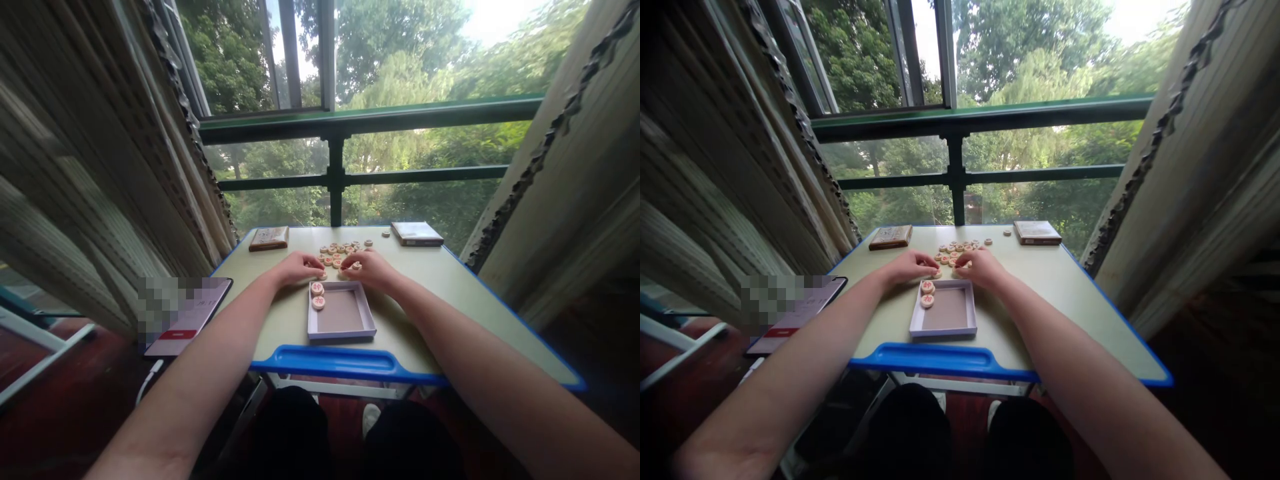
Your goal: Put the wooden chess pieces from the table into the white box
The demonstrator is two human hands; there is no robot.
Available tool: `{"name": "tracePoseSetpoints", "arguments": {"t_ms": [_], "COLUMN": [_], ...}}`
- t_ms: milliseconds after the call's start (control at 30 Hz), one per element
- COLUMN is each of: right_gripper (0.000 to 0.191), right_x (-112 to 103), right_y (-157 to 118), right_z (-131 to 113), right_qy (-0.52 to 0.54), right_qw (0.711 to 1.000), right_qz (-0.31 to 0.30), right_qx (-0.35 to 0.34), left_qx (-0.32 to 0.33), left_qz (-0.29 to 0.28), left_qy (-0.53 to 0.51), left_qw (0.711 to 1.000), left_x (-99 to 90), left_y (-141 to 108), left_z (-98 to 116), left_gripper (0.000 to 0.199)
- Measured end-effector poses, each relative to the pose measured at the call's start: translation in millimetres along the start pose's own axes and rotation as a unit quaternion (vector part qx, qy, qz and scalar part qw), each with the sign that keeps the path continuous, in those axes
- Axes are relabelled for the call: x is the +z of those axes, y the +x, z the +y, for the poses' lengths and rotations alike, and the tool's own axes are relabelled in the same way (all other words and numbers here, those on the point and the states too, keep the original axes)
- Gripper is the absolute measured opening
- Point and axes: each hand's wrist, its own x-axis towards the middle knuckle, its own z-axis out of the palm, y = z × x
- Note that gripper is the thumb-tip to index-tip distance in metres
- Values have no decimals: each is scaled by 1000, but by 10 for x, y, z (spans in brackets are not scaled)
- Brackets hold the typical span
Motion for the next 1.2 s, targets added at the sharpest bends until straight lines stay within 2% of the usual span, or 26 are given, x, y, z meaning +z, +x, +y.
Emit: {"name": "tracePoseSetpoints", "arguments": {"t_ms": [100,167,267,367,467,567,667,867,967,1100,1200], "right_gripper": [13,14,17,21,23,22,21,23,25,24,23], "right_x": [2,6,-10,-79,-160,-172,-108,11,37,62,65], "right_y": [-6,-1,18,26,11,0,17,61,76,94,93], "right_z": [-4,6,40,77,103,124,148,168,180,211,208], "right_qy": [21,37,22,-67,-146,-161,-131,-96,-91,-102,-109], "right_qw": [1000,999,999,996,986,983,989,995,995,994,993], "right_qz": [-17,-19,3,39,34,-6,-22,21,15,8,19], "right_qx": [4,14,26,33,75,92,65,8,-35,-46,-38], "left_qx": [-3,4,19,43,52,53,56,60,62,47,59], "left_qz": [4,26,96,155,139,121,107,91,66,44,45], "left_qy": [-31,-34,21,114,152,125,88,41,54,46,40], "left_qw": [999,999,995,980,977,983,989,993,994,997,996], "left_x": [21,33,25,-3,-11,14,47,57,49,54,65], "left_y": [-3,-6,-2,12,30,37,37,35,24,13,15], "left_z": [5,11,12,-11,-40,-42,-20,6,14,19,24], "left_gripper": [40,37,33,28,27,28,28,33,36,31,29]}}
